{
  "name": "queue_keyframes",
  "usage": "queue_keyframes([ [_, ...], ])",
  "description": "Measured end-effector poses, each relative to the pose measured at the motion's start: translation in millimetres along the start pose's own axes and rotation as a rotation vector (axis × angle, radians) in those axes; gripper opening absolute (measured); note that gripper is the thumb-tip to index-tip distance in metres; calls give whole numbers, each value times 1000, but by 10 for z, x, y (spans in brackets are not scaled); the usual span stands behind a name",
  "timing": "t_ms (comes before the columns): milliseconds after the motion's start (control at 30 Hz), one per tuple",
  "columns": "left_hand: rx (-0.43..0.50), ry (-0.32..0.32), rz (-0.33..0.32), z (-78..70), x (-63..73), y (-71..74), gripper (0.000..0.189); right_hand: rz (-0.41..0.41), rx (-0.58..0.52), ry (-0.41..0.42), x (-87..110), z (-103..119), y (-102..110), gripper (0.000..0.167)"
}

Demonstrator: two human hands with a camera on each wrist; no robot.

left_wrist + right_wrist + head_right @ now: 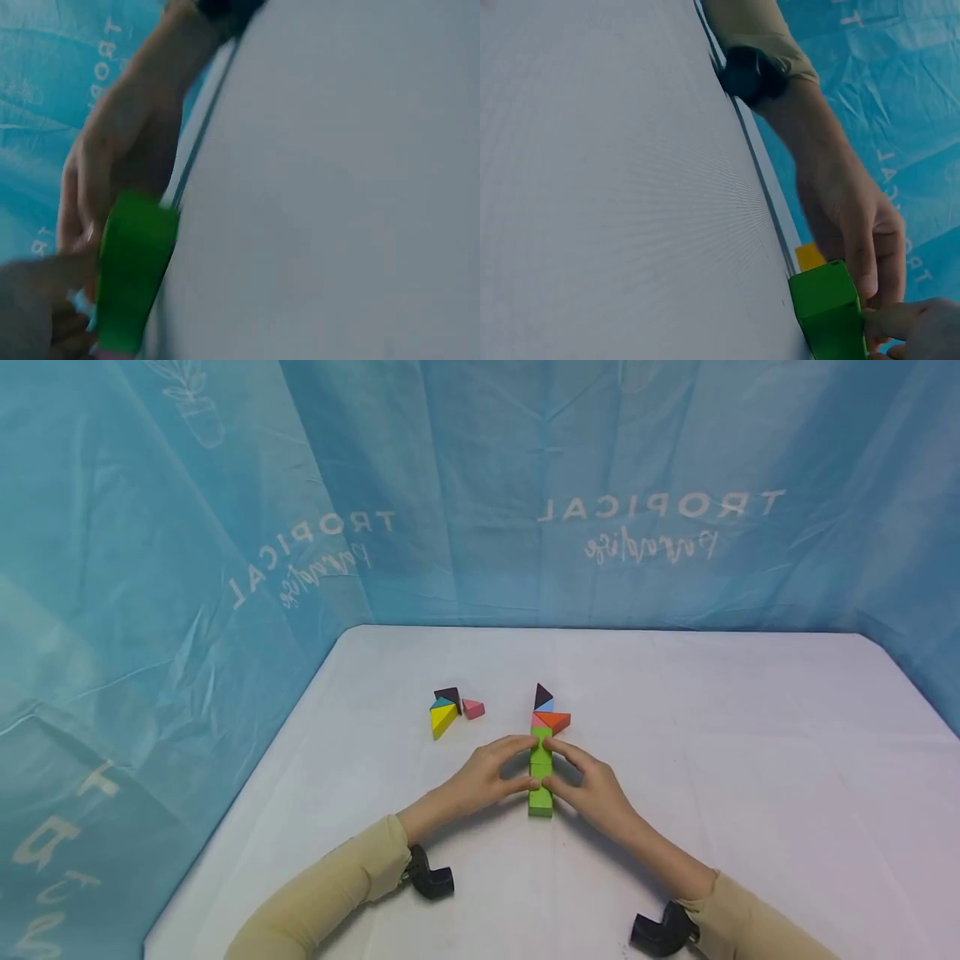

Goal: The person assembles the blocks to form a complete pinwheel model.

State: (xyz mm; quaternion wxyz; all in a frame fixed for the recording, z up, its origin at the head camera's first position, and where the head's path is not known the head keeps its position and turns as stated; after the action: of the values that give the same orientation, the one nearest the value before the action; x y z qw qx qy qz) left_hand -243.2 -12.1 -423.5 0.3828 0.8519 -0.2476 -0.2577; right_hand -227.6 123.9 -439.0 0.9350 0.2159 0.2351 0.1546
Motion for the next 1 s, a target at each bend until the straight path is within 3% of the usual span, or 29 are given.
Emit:
queue_keyframes([
  [100,-100,-19,117,8,-80,126,61,4,-15,-18,4,-4,3,58],
  [200,-177,-3,144,108,-149,348,57,15,-35,-31,9,-8,-8,58],
  [367,-156,109,-4,527,-227,769,49,10,-50,-35,5,-14,-4,57],
  [467,-133,193,-66,800,-223,904,46,6,-48,-41,4,11,5,57],
  [567,-133,238,-64,976,-201,924,46,9,-48,-44,-2,119,17,56],
  [733,-150,269,-71,1126,-185,887,50,16,-55,-51,-12,310,55,55],
  [1000,-176,240,-85,1173,-182,802,50,11,-66,-64,-10,329,56,55],
])
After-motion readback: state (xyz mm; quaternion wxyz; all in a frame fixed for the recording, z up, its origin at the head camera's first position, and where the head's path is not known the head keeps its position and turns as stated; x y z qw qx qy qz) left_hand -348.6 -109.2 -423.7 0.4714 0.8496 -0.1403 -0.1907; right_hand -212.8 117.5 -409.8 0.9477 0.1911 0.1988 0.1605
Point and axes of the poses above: each hand's wrist, its own x-axis away from the middle knuckle, its own y-axis out of the back of the hand, z = x × y, the point moved 8 cm from there along -x, towards the middle knuckle, and after that the axes turned 5 degrees about y, right-handed, at the moved point
